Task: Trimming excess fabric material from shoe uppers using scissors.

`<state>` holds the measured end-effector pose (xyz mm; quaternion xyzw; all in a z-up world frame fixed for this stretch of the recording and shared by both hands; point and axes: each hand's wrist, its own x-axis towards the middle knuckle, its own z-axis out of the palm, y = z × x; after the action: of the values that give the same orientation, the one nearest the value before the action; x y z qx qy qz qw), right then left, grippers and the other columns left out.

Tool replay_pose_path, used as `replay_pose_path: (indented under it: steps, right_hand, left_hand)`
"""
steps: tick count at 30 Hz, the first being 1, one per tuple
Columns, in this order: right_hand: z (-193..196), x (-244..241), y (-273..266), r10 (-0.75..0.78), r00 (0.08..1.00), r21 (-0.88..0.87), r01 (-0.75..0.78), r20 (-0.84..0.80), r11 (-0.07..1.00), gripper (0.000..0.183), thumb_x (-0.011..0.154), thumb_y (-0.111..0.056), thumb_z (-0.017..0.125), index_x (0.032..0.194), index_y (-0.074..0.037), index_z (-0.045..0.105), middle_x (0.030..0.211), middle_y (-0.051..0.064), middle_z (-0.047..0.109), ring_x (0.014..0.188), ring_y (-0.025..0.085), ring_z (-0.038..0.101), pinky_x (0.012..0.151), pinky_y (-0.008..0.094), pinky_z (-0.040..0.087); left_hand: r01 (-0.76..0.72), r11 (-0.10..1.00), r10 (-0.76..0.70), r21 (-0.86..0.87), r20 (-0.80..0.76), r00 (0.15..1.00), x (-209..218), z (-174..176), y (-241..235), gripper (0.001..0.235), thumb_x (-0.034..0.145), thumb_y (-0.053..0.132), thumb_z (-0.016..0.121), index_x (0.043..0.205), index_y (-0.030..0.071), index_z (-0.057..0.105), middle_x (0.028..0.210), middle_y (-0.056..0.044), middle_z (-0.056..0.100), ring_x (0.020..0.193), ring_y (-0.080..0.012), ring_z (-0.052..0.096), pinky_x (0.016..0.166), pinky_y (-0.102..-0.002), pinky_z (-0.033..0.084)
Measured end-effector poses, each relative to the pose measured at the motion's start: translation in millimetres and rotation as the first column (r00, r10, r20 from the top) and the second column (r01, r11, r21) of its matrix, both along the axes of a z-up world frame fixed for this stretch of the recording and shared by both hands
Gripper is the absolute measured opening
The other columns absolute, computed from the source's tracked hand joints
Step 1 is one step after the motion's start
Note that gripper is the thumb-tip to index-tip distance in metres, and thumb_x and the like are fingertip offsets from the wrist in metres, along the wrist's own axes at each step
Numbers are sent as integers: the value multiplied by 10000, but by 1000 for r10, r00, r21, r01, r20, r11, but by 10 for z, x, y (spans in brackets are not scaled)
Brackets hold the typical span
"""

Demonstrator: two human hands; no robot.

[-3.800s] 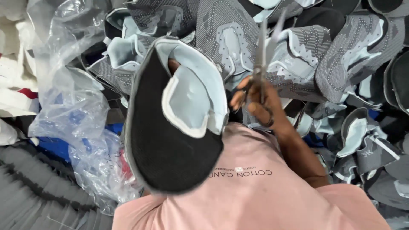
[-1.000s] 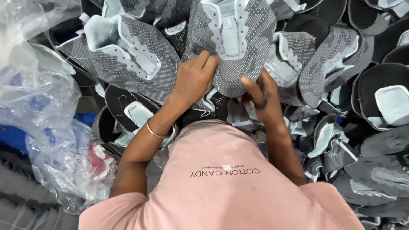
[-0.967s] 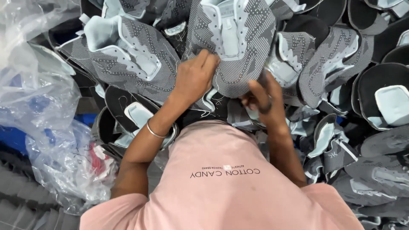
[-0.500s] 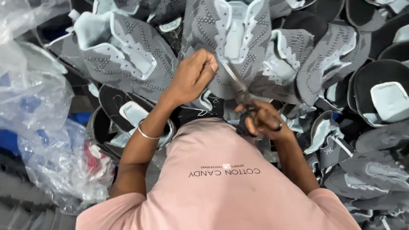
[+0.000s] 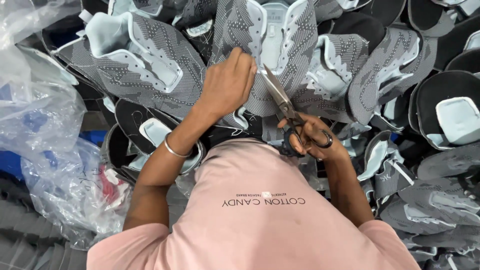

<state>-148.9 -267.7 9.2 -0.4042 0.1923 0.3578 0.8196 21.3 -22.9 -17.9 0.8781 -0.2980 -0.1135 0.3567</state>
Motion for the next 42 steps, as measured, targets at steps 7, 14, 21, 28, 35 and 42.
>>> replay_pose_path:
  steps: [7, 14, 21, 28, 35, 42]
  right_hand:
    - [-66, 37, -48, 42, 999, -20, -42, 12, 999, 889, 884, -698, 671, 1305, 79, 577, 640, 50, 588, 471, 69, 492, 406, 197, 313]
    - [-80, 102, -88, 76, 997, 10, -76, -19, 997, 820, 909, -647, 685, 1286, 72, 574, 605, 51, 578, 420, 60, 433, 369, 201, 291]
    - [-36, 162, -50, 86, 996, -46, -85, 13, 995, 753, 908, -612, 677, 1251, 56, 619, 565, 36, 563, 371, 17, 370, 352, 172, 252]
    - [-227, -86, -107, 62, 997, -152, -54, 48, 987, 604, 897, -384, 768, 1195, 120, 620, 565, 35, 521, 428, 90, 469, 409, 242, 342]
    - [-119, -172, -279, -118, 988, -60, 124, 102, 990, 602, 888, -411, 751, 1238, 59, 615, 646, 48, 569, 514, 103, 523, 472, 235, 380]
    - [-22, -27, -104, 15, 997, -430, 17, 71, 903, 477, 887, -343, 697, 1213, 0, 640, 647, 5, 583, 541, 81, 527, 504, 231, 395]
  left_hand:
    - [-6, 956, -60, -292, -216, 975, -70, 135, 127, 152, 1134, 195, 533, 1082, 54, 557, 973, -104, 571, 764, -312, 657, 661, -433, 521]
    - [-39, 998, 45, -40, 136, 990, -196, -71, 53, 105, 1035, 131, 601, 996, 36, 575, 923, -128, 574, 665, -296, 639, 572, -413, 502]
    - [97, 991, -99, -96, -14, 995, -15, -90, 152, 204, 1018, 209, 642, 971, 45, 529, 900, -127, 595, 661, -332, 633, 562, -454, 478]
    - [37, 940, -127, -339, -251, 960, 8, 3, 274, 114, 1030, 128, 647, 1007, 32, 590, 836, -102, 550, 653, -273, 628, 587, -418, 489]
    - [-28, 947, 108, -320, 237, 965, 285, 686, 25, 251, 920, 97, 696, 1120, -19, 599, 1098, -148, 577, 942, -294, 643, 734, -396, 574]
    - [110, 991, -121, 76, 150, 981, 32, 12, -368, 277, 902, 238, 750, 968, 22, 590, 979, -115, 567, 769, -257, 685, 567, -390, 532]
